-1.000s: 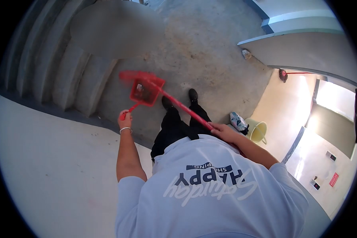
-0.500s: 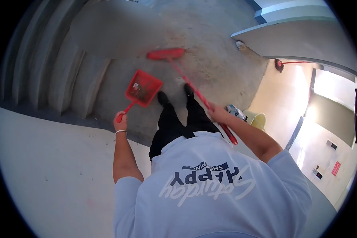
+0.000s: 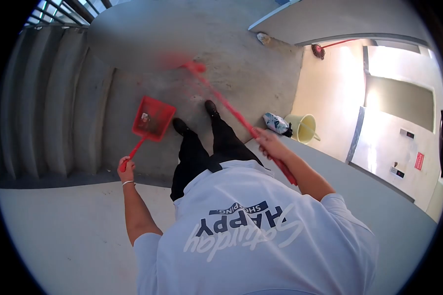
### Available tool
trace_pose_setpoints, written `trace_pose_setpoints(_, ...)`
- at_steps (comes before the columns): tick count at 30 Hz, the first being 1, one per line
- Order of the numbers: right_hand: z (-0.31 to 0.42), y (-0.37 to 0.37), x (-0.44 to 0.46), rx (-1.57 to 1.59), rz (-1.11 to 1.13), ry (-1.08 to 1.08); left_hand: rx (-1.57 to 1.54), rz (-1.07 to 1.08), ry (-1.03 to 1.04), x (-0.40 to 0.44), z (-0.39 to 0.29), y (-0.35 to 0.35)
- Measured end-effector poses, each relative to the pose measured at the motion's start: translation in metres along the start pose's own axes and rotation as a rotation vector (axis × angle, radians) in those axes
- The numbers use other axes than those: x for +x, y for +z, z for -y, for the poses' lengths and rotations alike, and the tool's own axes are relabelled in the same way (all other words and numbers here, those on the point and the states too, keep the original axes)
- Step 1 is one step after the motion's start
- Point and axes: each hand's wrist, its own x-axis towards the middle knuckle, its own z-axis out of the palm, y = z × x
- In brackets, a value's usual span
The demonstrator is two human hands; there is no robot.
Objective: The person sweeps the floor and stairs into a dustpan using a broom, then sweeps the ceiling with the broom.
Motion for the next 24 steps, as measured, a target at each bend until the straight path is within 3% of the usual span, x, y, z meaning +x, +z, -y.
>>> trace_pose_setpoints(2, -0.012, -0.022, 0.023, -0.069, -0.186, -0.070, 0.017, 0.018, -0.006, 0.011, -0.013, -0.004)
trace_pose_setpoints(6, -0.029, -0.063, 0.084, 0.068, -0.322, -0.040, 0.106, 0.138, 0.040, 0.035, -0.034, -0.008)
trace_pose_setpoints(11, -0.046, -0.063, 0.098, 0.227, -0.288, 0.031, 0.161, 0.232, 0.054, 0.052, -0.052, 0.000)
trace_pose_setpoints(13, -0.040, -0.031, 0.057, 0.114, -0.197, 0.049, 0.178, 0.245, 0.067, 0.055, -0.053, 0.004)
trace_pose_setpoints(18, -0.032, 0.041, -0.009, 0.204, -0.014, 0.122, 0.173, 0.208, 0.090, 0.057, -0.056, 0.016)
trace_pose_setpoints(19, -0.037, 0.053, -0.004, 0.103, 0.019, -0.122, 0.180, 0.187, 0.105, 0.057, -0.057, 0.017)
trace_pose_setpoints(21, -0.033, 0.055, 0.003, -0.001, 0.062, -0.375, 0.183, 0.170, 0.117, 0.058, -0.059, 0.020)
trace_pose_setpoints(23, 0.024, 0.039, -0.021, 0.108, 0.312, 0.004, 0.183, 0.142, 0.128, 0.058, -0.059, 0.023)
trace_pose_setpoints(24, 0.031, 0.036, -0.023, 0.104, 0.326, -0.004, 0.143, 0.122, 0.100, 0.059, -0.056, 0.024)
